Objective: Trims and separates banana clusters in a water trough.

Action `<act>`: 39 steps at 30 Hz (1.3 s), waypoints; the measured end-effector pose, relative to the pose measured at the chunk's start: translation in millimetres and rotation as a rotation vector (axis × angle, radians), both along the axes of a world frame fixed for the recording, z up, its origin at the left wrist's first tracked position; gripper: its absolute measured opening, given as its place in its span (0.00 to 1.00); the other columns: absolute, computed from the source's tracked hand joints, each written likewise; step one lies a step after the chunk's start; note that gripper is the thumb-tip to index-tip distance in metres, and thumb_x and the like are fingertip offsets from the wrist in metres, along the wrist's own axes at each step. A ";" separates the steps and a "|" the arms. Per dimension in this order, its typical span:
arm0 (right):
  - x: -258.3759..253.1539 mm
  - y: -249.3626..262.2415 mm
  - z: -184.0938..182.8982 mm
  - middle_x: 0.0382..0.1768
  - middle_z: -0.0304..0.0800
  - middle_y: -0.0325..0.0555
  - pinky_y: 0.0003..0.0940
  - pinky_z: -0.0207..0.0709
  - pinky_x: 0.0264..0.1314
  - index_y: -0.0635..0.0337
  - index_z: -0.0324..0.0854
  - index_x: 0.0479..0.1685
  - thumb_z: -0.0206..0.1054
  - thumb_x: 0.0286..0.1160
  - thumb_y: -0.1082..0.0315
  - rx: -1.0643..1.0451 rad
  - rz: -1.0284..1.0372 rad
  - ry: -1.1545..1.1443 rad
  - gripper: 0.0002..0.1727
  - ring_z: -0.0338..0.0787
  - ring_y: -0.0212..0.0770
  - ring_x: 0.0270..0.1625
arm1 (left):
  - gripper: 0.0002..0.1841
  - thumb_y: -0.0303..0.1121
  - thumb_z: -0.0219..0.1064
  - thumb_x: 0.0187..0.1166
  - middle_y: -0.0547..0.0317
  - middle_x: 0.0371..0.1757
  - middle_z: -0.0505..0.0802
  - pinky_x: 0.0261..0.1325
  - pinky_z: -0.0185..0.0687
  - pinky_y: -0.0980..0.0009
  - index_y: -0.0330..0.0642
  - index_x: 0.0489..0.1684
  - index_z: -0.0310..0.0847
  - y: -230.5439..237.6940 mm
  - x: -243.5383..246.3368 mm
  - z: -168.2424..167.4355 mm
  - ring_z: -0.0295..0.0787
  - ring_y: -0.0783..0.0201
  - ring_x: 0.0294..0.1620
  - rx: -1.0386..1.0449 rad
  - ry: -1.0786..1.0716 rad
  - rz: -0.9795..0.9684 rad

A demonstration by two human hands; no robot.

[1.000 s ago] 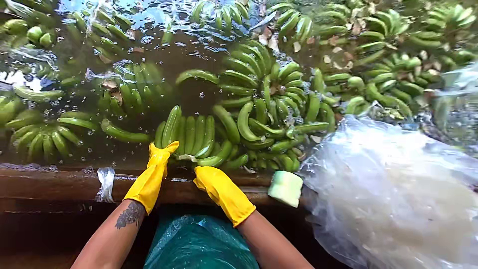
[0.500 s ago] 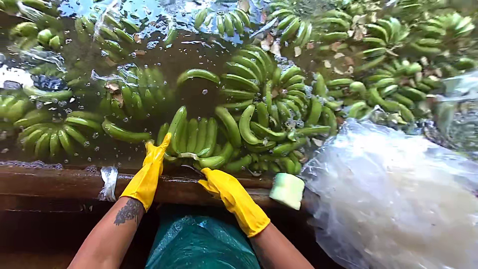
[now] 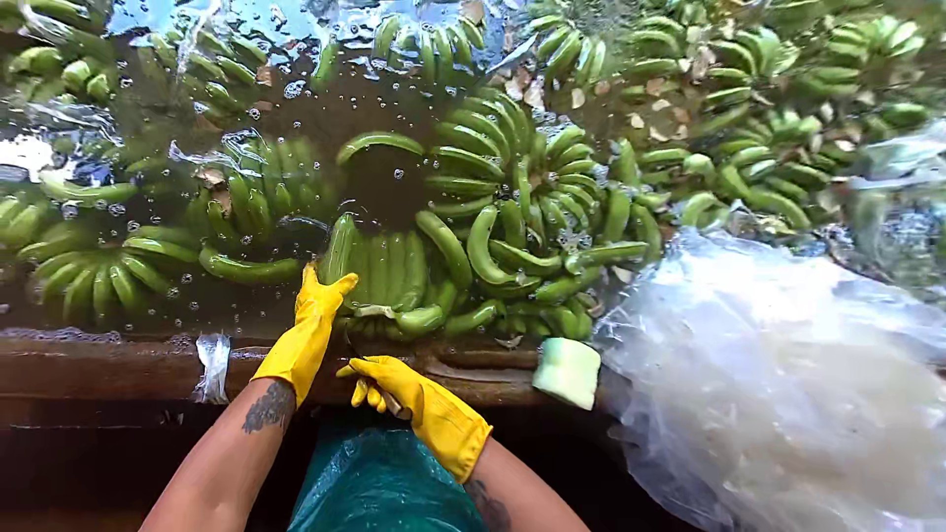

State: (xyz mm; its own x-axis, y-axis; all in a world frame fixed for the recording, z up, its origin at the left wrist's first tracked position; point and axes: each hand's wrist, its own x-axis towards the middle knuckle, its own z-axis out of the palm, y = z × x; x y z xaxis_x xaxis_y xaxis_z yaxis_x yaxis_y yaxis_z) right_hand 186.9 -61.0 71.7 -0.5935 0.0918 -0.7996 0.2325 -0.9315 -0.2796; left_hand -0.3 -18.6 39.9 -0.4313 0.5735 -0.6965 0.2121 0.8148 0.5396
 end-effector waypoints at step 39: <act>45.9 -3.1 -1.0 0.21 0.87 0.45 0.22 0.67 0.11 0.54 0.79 0.66 0.58 0.91 0.51 0.110 0.034 -0.066 0.20 0.76 0.31 0.11 | 0.47 0.48 0.82 0.65 0.43 0.86 0.72 0.79 0.70 0.37 0.53 0.90 0.62 12.7 14.3 -35.8 0.70 0.42 0.83 0.109 0.153 -0.136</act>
